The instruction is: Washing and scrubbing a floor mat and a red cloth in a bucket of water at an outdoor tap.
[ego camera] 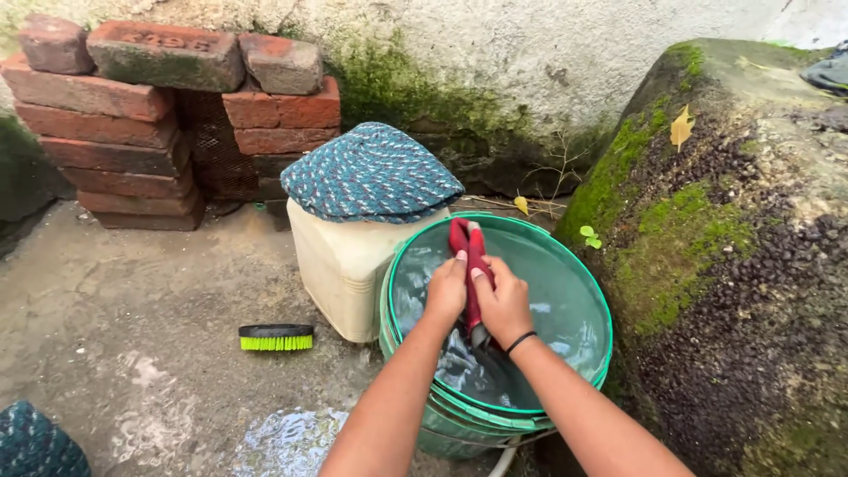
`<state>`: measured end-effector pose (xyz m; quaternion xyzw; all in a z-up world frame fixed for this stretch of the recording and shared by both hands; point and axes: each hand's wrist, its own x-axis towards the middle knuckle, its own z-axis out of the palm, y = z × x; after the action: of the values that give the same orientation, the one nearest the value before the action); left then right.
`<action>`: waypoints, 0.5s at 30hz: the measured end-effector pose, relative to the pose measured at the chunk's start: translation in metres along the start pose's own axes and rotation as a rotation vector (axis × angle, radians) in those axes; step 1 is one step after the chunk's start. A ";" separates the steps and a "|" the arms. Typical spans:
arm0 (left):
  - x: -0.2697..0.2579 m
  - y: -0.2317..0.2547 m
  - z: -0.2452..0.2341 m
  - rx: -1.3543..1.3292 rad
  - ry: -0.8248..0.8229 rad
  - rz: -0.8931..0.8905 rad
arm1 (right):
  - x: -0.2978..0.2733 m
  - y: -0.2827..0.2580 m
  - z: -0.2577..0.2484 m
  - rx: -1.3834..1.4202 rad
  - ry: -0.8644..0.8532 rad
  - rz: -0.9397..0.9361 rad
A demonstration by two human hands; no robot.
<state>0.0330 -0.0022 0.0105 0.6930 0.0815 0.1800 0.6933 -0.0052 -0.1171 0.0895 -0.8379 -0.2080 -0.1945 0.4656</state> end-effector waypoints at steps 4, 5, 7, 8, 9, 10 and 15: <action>0.001 -0.006 0.002 -0.086 0.018 0.014 | 0.002 0.003 -0.002 -0.017 0.001 -0.041; 0.001 -0.008 0.005 -0.090 -0.014 0.016 | 0.004 0.005 -0.004 -0.029 0.016 -0.024; 0.001 -0.008 0.007 -0.092 -0.042 0.016 | 0.006 0.005 -0.007 -0.037 0.027 -0.008; 0.000 -0.006 0.005 -0.047 -0.045 0.008 | 0.005 0.002 -0.007 -0.039 0.018 0.026; -0.001 -0.004 0.005 -0.003 -0.049 0.000 | 0.005 -0.001 -0.007 -0.043 0.010 0.060; -0.001 -0.002 0.003 -0.001 -0.045 0.000 | 0.003 -0.002 -0.005 -0.040 0.008 0.059; 0.003 -0.009 0.005 -0.163 -0.009 -0.020 | 0.000 -0.008 -0.006 -0.024 -0.013 0.006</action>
<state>0.0391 -0.0052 0.0019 0.6343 0.0703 0.1759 0.7495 -0.0098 -0.1188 0.0981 -0.8454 -0.2062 -0.1899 0.4547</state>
